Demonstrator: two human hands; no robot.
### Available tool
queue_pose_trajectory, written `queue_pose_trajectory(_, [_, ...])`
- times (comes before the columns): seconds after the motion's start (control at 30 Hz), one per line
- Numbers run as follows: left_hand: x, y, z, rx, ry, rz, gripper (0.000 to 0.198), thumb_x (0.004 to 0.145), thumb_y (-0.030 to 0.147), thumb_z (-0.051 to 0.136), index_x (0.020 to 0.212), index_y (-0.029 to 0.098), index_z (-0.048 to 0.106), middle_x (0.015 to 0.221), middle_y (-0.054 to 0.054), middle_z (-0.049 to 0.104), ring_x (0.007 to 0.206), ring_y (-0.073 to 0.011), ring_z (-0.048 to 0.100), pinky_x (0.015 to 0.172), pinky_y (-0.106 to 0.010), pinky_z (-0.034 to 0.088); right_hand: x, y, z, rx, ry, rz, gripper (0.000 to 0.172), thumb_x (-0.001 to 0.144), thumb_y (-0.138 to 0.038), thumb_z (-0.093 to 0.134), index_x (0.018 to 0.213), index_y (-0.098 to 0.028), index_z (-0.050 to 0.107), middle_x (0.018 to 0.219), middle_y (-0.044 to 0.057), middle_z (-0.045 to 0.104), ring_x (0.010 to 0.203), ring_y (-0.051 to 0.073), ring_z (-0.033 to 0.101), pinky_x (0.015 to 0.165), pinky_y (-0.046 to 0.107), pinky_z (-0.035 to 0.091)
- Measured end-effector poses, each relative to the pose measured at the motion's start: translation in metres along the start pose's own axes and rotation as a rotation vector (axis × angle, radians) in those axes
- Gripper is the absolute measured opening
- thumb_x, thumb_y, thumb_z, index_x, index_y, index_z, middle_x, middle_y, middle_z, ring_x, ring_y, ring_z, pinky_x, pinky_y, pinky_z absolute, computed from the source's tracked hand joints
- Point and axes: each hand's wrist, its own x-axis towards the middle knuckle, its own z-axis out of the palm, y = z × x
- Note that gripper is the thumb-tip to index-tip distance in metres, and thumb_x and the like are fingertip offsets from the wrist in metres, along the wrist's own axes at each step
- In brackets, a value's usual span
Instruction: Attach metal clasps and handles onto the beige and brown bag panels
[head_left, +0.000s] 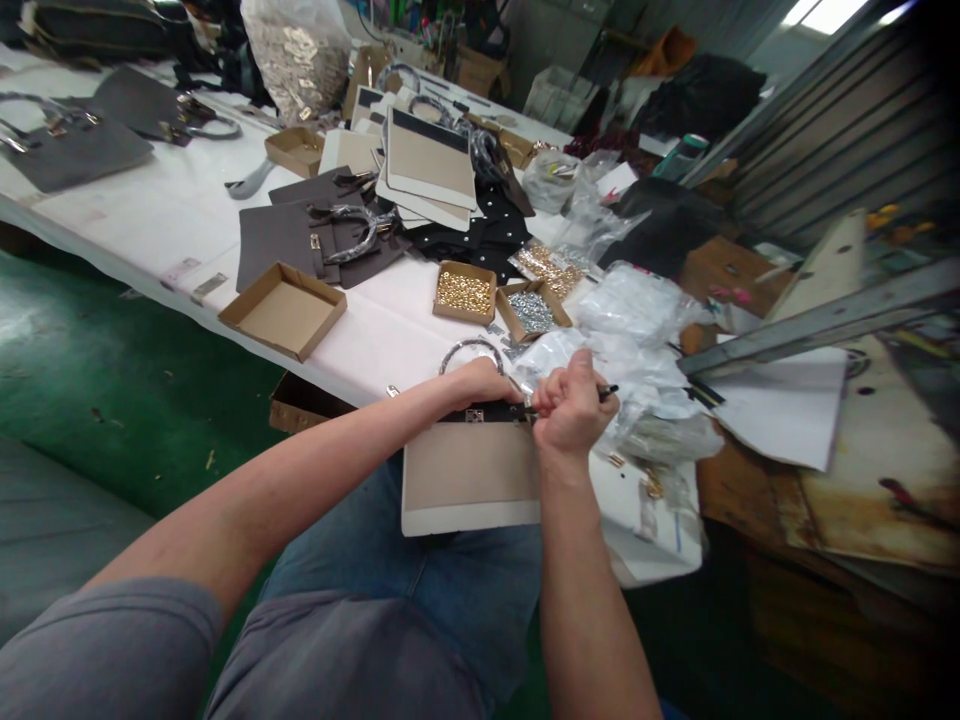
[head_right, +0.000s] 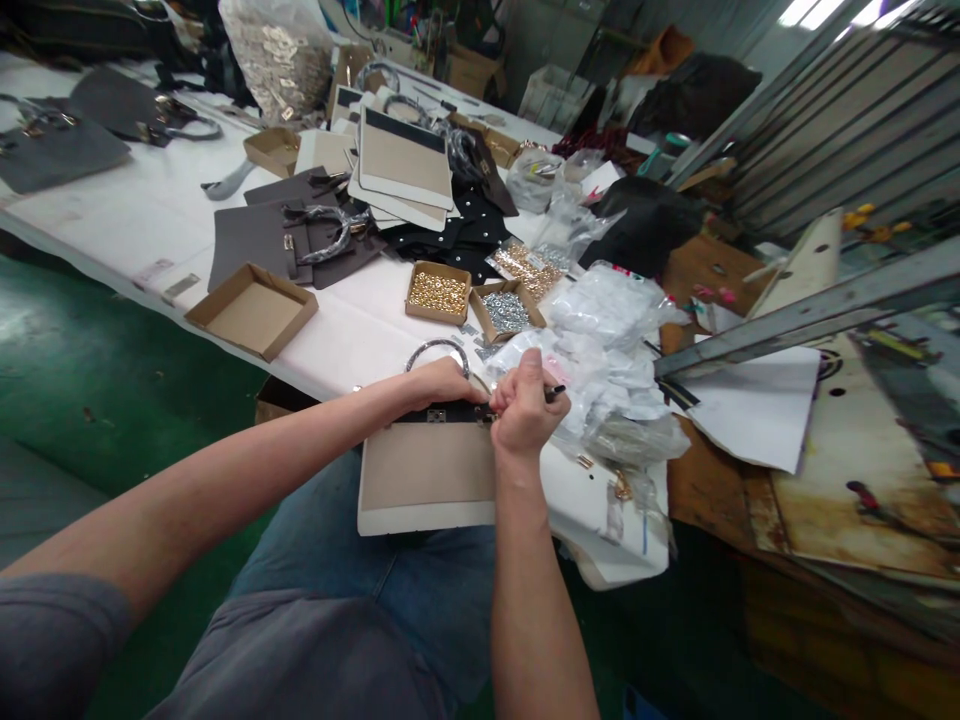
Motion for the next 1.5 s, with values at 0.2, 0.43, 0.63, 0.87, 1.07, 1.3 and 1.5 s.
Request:
queue_pose_trajectory(0.2, [0.005, -0.005, -0.001, 0.084, -0.034, -0.026, 0.038, 0.068, 0.036, 0.099, 0.093, 0.015, 0.079, 0.095, -0.007, 0.082, 0.078, -0.0210, 0.072, 0.058, -0.027, 0.052, -0.002, -0.002, 0.001, -0.008, -0.028, -0.010, 0.076, 0.102, -0.067, 0.079, 0.054, -0.024, 0.037, 0.048, -0.008, 0.031, 0.039, 0.007, 0.031, 0.037, 0.025, 0.023])
queue_pose_trajectory(0.43, [0.010, -0.007, 0.006, 0.128, 0.004, -0.034, 0.037, 0.069, 0.032, 0.094, 0.098, 0.013, 0.082, 0.103, -0.011, 0.084, 0.085, -0.0241, 0.076, 0.058, -0.028, 0.052, -0.004, -0.005, 0.004, 0.005, -0.025, 0.023, 0.075, 0.099, -0.064, 0.083, 0.056, -0.025, 0.035, 0.048, -0.009, 0.030, 0.038, 0.006, 0.029, 0.037, 0.025, 0.022])
queue_pose_trajectory(0.63, [0.017, -0.013, 0.010, 0.213, 0.022, -0.022, 0.042, 0.071, 0.038, 0.093, 0.102, 0.012, 0.083, 0.103, -0.013, 0.085, 0.084, -0.0249, 0.078, 0.059, -0.027, 0.052, -0.006, -0.002, 0.005, -0.008, 0.001, -0.003, 0.074, 0.100, -0.061, 0.082, 0.056, -0.024, 0.035, 0.047, -0.009, 0.031, 0.038, 0.006, 0.030, 0.036, 0.024, 0.023])
queue_pose_trajectory(0.87, [0.018, -0.013, 0.012, 0.241, 0.021, -0.020, 0.040, 0.073, 0.036, 0.092, 0.102, 0.010, 0.083, 0.102, -0.014, 0.085, 0.083, -0.0254, 0.078, 0.058, -0.027, 0.051, -0.001, 0.002, 0.009, -0.004, 0.040, 0.036, 0.074, 0.099, -0.060, 0.084, 0.055, -0.024, 0.036, 0.047, -0.009, 0.032, 0.037, 0.006, 0.029, 0.035, 0.024, 0.020])
queue_pose_trajectory(1.07, [0.018, -0.015, 0.013, 0.265, 0.060, -0.011, 0.039, 0.071, 0.040, 0.091, 0.098, 0.012, 0.083, 0.097, -0.012, 0.084, 0.080, -0.0251, 0.077, 0.055, -0.028, 0.049, 0.005, 0.002, 0.005, 0.006, 0.032, 0.060, 0.075, 0.099, -0.063, 0.083, 0.056, -0.025, 0.035, 0.047, -0.009, 0.031, 0.037, 0.005, 0.028, 0.034, 0.023, 0.021])
queue_pose_trajectory(1.3, [0.017, -0.017, 0.013, 0.244, 0.042, -0.013, 0.034, 0.071, 0.039, 0.091, 0.094, 0.015, 0.083, 0.097, -0.011, 0.085, 0.081, -0.0244, 0.078, 0.058, -0.028, 0.052, 0.004, -0.001, -0.003, 0.048, 0.028, 0.085, 0.072, 0.099, -0.059, 0.083, 0.058, -0.024, 0.035, 0.047, -0.010, 0.030, 0.037, 0.005, 0.026, 0.035, 0.022, 0.024])
queue_pose_trajectory(1.5, [0.011, -0.013, 0.012, 0.276, 0.063, -0.035, 0.040, 0.074, 0.041, 0.091, 0.102, 0.013, 0.083, 0.102, -0.014, 0.085, 0.085, -0.0268, 0.080, 0.063, -0.028, 0.056, 0.002, -0.001, 0.001, 0.041, -0.014, 0.057, 0.073, 0.096, -0.059, 0.086, 0.057, -0.024, 0.035, 0.048, -0.009, 0.030, 0.039, 0.006, 0.028, 0.036, 0.023, 0.022])
